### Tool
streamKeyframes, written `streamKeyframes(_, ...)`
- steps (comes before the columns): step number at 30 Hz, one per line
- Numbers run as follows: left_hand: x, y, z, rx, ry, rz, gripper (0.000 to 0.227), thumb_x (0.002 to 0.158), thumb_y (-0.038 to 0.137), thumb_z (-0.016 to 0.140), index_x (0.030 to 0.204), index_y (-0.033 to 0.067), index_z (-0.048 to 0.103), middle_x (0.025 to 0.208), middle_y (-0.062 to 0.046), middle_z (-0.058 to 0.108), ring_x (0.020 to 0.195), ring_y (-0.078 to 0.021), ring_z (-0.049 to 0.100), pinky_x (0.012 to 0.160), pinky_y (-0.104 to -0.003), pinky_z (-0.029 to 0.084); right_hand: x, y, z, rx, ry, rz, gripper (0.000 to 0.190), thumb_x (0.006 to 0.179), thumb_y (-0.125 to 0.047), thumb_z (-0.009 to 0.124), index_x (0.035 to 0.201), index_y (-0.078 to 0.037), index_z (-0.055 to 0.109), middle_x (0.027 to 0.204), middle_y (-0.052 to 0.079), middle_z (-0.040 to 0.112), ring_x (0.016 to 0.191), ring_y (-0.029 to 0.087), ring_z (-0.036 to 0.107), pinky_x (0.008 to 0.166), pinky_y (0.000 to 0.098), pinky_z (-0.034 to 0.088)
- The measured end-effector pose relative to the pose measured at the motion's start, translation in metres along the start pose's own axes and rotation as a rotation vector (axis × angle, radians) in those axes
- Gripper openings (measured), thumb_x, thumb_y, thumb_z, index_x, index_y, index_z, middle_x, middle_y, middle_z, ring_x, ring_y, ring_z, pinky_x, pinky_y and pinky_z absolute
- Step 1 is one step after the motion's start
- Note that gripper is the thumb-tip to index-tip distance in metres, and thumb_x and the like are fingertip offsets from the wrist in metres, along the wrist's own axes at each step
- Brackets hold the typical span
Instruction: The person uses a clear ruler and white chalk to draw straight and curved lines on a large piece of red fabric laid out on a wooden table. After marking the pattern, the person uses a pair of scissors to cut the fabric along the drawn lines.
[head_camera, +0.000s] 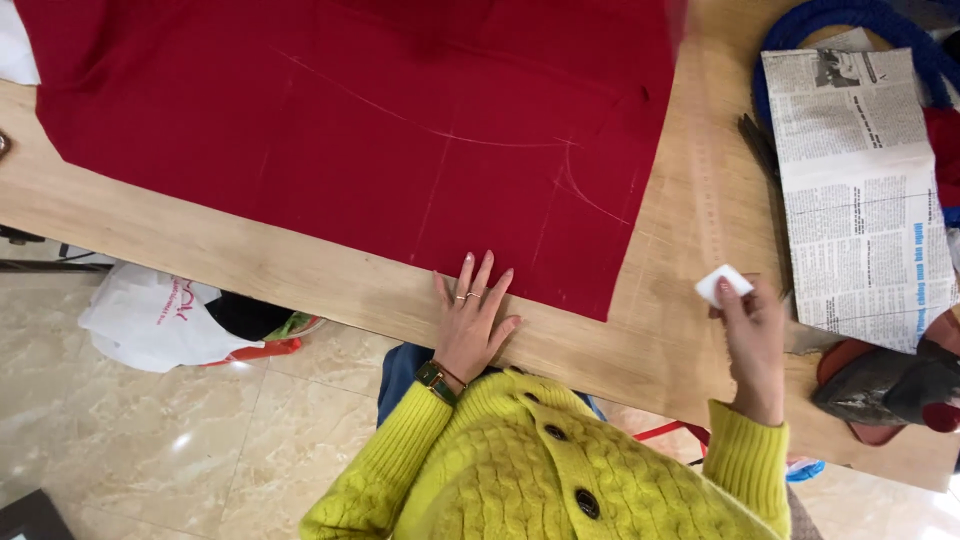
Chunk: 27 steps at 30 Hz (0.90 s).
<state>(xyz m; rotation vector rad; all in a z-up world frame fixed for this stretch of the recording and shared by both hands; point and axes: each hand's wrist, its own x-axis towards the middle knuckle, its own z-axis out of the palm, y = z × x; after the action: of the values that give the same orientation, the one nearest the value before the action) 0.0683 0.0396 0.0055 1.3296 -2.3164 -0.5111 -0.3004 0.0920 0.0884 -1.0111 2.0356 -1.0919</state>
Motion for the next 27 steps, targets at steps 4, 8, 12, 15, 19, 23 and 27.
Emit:
streamKeyframes(4, 0.011, -0.023, -0.032, -0.413, -0.019, -0.019, 0.058, 0.104, 0.039, 0.056, 0.156, 0.019, 0.043, 0.16, -0.011, 0.043, 0.149, -0.0333, 0.039, 0.121, -0.058, 0.021, -0.025, -0.004, 0.079, -0.014, -0.094, -0.147, 0.011, 0.106, -0.01, 0.066, 0.113, 0.0, 0.064, 0.08, 0.012, 0.063, 0.072, 0.02, 0.058, 0.07, 0.0329, 0.049)
streamKeyframes(8, 0.014, -0.053, -0.066, -1.188, -0.041, -0.239, 0.049, 0.106, 0.019, 0.048, 0.155, 0.0127, 0.043, 0.144, -0.015, 0.058, 0.127, -0.0309, 0.063, 0.112, -0.046, 0.046, -0.078, -0.074, 0.194, -0.029, -0.355, -0.235, 0.013, 0.091, -0.014, 0.075, 0.103, -0.01, 0.072, 0.078, 0.009, 0.07, 0.074, 0.018, 0.067, 0.071, 0.0331, 0.054)
streamKeyframes(12, 0.014, -0.103, -0.096, -1.501, 0.176, -0.409, 0.049, 0.111, 0.036, 0.035, 0.139, 0.0008, 0.053, 0.124, -0.026, 0.067, 0.114, -0.0364, 0.069, 0.101, -0.048, 0.054, -0.098, -0.142, 0.277, 0.117, -0.659, -0.359, 0.008, 0.091, -0.017, 0.076, 0.089, -0.012, 0.07, 0.081, 0.002, 0.067, 0.079, 0.016, 0.065, 0.075, 0.031, 0.051)
streamKeyframes(15, 0.015, -0.142, -0.148, -1.525, 0.322, -0.515, 0.048, 0.11, 0.04, 0.035, 0.129, 0.0028, 0.059, 0.099, -0.023, 0.075, 0.096, -0.0288, 0.075, 0.093, -0.038, 0.056, -0.109, -0.187, 0.311, 0.169, -0.775, -0.362, 0.015, 0.093, -0.019, 0.074, 0.086, -0.006, 0.069, 0.088, 0.008, 0.069, 0.085, 0.025, 0.067, 0.081, 0.0372, 0.052)
streamKeyframes(19, 0.025, -0.245, -0.21, -1.407, 0.555, -0.47, 0.05, 0.11, 0.049, 0.034, 0.123, 0.0077, 0.059, 0.08, -0.019, 0.073, 0.077, -0.0231, 0.074, 0.083, -0.031, 0.055, -0.12, -0.209, 0.35, 0.211, -0.843, -0.308, 0.014, 0.095, -0.018, 0.072, 0.09, -0.006, 0.068, 0.095, 0.01, 0.073, 0.091, 0.022, 0.068, 0.084, 0.0383, 0.053)
streamKeyframes(23, 0.043, -0.34, -0.313, -1.466, 1.025, -0.389, 0.04, 0.102, 0.055, 0.048, 0.102, 0.0164, 0.059, 0.073, -0.01, 0.058, 0.054, -0.025, 0.056, 0.067, -0.036, 0.053, -0.116, -0.227, 0.375, 0.223, -0.857, -0.27, 0.013, 0.097, -0.016, 0.069, 0.092, -0.004, 0.068, 0.101, 0.013, 0.075, 0.095, 0.02, 0.066, 0.086, 0.0385, 0.051)
streamKeyframes(27, 0.045, -0.392, -0.386, -1.026, 0.836, -0.465, 0.046, 0.105, 0.056, 0.045, 0.092, 0.0134, 0.056, 0.06, -0.015, 0.056, 0.039, -0.0219, 0.059, 0.036, -0.022, 0.044, -0.097, -0.222, 0.403, 0.181, -0.829, -0.233, 0.01, 0.097, -0.014, 0.07, 0.093, -0.005, 0.071, 0.094, 0.009, 0.077, 0.084, 0.014, 0.064, 0.077, 0.0306, 0.051)
